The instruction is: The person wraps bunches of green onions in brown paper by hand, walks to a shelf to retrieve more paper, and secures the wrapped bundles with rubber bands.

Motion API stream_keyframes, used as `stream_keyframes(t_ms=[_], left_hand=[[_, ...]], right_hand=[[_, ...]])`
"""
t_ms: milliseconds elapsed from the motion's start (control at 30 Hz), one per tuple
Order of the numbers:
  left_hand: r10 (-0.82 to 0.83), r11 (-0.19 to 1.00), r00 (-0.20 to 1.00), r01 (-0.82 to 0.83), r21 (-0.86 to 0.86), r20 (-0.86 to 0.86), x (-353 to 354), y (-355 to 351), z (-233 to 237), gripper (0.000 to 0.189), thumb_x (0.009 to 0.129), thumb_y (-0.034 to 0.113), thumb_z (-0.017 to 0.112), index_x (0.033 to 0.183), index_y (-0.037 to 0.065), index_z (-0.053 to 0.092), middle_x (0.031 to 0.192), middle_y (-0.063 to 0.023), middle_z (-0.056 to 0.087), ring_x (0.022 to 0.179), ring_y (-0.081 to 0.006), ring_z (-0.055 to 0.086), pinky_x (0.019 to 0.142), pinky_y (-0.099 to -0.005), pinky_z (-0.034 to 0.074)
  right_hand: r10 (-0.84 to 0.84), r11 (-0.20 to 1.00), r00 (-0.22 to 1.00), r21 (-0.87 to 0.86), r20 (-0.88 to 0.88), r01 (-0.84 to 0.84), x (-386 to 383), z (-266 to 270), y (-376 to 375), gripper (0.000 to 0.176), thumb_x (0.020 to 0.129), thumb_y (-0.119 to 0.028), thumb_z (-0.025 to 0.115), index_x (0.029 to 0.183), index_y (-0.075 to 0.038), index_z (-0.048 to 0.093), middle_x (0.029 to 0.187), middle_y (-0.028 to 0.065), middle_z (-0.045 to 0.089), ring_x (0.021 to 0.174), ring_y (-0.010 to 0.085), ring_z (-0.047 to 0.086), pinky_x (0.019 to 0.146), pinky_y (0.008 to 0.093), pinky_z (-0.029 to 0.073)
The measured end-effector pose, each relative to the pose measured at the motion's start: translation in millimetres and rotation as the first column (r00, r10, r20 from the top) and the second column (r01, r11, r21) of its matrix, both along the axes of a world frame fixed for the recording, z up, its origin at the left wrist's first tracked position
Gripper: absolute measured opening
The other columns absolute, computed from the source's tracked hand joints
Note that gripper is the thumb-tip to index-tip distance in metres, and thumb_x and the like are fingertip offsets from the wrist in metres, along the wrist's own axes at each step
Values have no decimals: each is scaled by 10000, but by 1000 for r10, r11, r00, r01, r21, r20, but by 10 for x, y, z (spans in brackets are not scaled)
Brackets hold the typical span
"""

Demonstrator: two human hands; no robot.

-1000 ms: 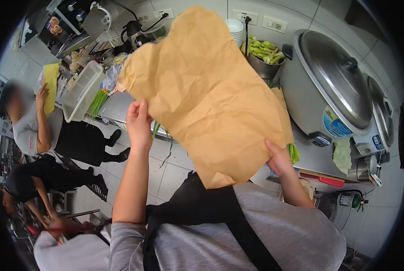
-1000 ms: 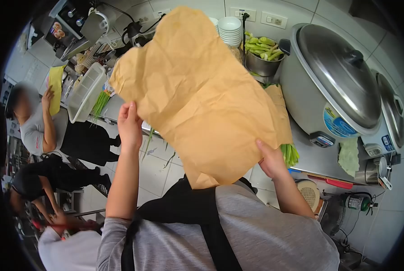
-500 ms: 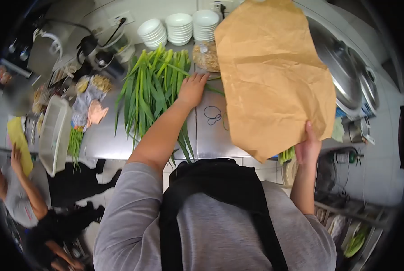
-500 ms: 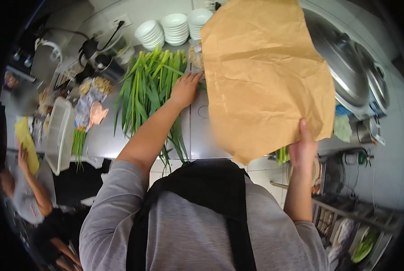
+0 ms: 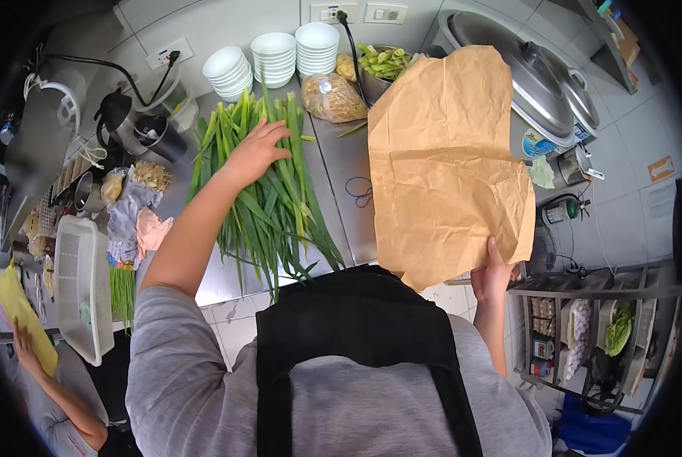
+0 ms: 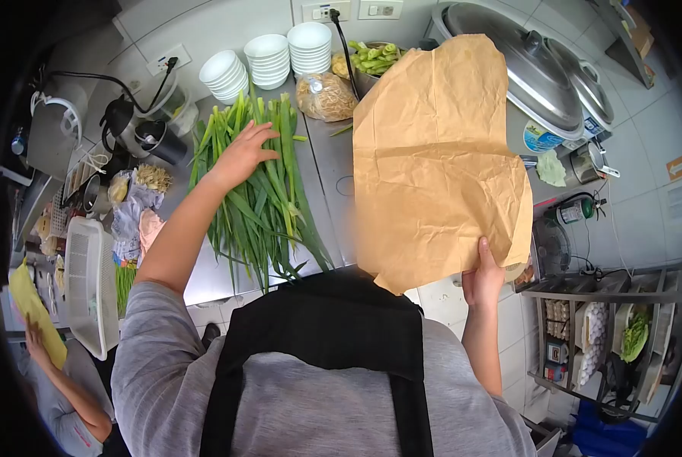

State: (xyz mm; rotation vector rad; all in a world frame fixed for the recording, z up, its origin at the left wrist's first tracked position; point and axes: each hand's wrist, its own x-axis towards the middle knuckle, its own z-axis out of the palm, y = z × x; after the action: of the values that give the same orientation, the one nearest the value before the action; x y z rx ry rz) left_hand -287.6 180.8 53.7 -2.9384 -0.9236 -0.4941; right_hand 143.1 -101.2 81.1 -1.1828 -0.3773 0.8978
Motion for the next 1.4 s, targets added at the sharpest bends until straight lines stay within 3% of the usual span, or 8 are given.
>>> stream_keyframes(t_ms=[233, 300, 433, 867, 967, 1033, 1267, 1400], left_hand=[[240, 960, 959, -212, 183, -150, -103, -460, 527, 401, 906, 131, 570, 1284, 241, 647, 1166, -73, 664, 1142, -290, 616, 1101, -472, 425], [635, 754, 767, -588, -293, 92, 99, -724, 865, 411, 988, 235, 545, 1399, 234, 535, 1105, -152, 692, 1035, -364, 658, 960, -479, 494], [734, 636, 633, -514, -576, 246, -12, -334, 406, 527, 1018, 219, 477, 1504, 67, 343, 1111, -302, 660, 1031, -475, 629, 925, -517, 484], [820, 512, 427, -845, -156, 381, -24, 316, -381, 560, 946, 319, 606, 1355, -58, 538, 1461, -315, 431, 1362, -451, 397, 1164, -500, 304], [885, 430, 334, -853, -295, 325, -892, 487, -515, 529, 968, 335, 566, 1300, -77, 562, 1259, -329, 597, 1231, -464, 527, 1079, -477, 407], [914, 396, 320, -836, -380, 249, -1197, 550, -602, 615, 993, 428, 506, 1308, -98, 551, 1253, -326, 608, 1263, -453, 514, 1093, -469, 393], [943, 170, 311, -754, -635, -116, -1239, 805, -933, 1017, 957, 749, 228, 1349, -148, 506, 1411, -353, 478, 1353, -449, 450, 1155, -452, 326], [949, 123, 297, -668, -734, -111, -917, 673, -782, 1046, 937, 774, 267, 1334, -161, 513, 1395, -359, 493, 1348, -447, 463, 1151, -420, 328]], right_hand=[[101, 993, 994, 69, -47, -98, -134, 41, 330, 503, 1016, -69, 545, 1482, -29, 359, 1446, 138, 500, 1274, 259, 560, 1037, 419, 515], [119, 991, 992, 65, -32, -117, -112, 66, 434, 503, 1019, -73, 543, 1484, -30, 356, 1449, 138, 498, 1277, 260, 558, 1040, 421, 513], [192, 980, 980, 69, -60, -188, -65, 51, 639, 497, 1023, -82, 533, 1486, -37, 357, 1453, 140, 496, 1285, 263, 551, 1052, 426, 501], [263, 941, 965, -218, -7, -258, -92, -638, 584, 488, 995, -209, 620, 1409, 3, 471, 1287, 151, 618, 1129, 225, 634, 919, 373, 550], [996, 90, 33, -929, 83, -360, 301, -374, 373, 424, 923, -381, 706, 1059, 21, 695, 786, 86, 700, 657, 149, 625, 619, 296, 506], [995, -62, -97, -903, -22, -425, 144, 72, 442, 384, 961, -353, 670, 1049, 20, 691, 811, 58, 687, 692, 131, 615, 628, 303, 501], [904, 283, 127, -348, 409, -894, -1132, 32, 1931, 437, 1049, -261, 532, 1370, 36, 545, 1260, 117, 644, 1088, 168, 616, 944, 309, 490], [841, 509, 288, -489, 458, -709, -2023, -1028, 3190, 729, 994, -494, 547, 1417, 91, 449, 1352, 235, 572, 1235, 304, 565, 1036, 385, 439]])
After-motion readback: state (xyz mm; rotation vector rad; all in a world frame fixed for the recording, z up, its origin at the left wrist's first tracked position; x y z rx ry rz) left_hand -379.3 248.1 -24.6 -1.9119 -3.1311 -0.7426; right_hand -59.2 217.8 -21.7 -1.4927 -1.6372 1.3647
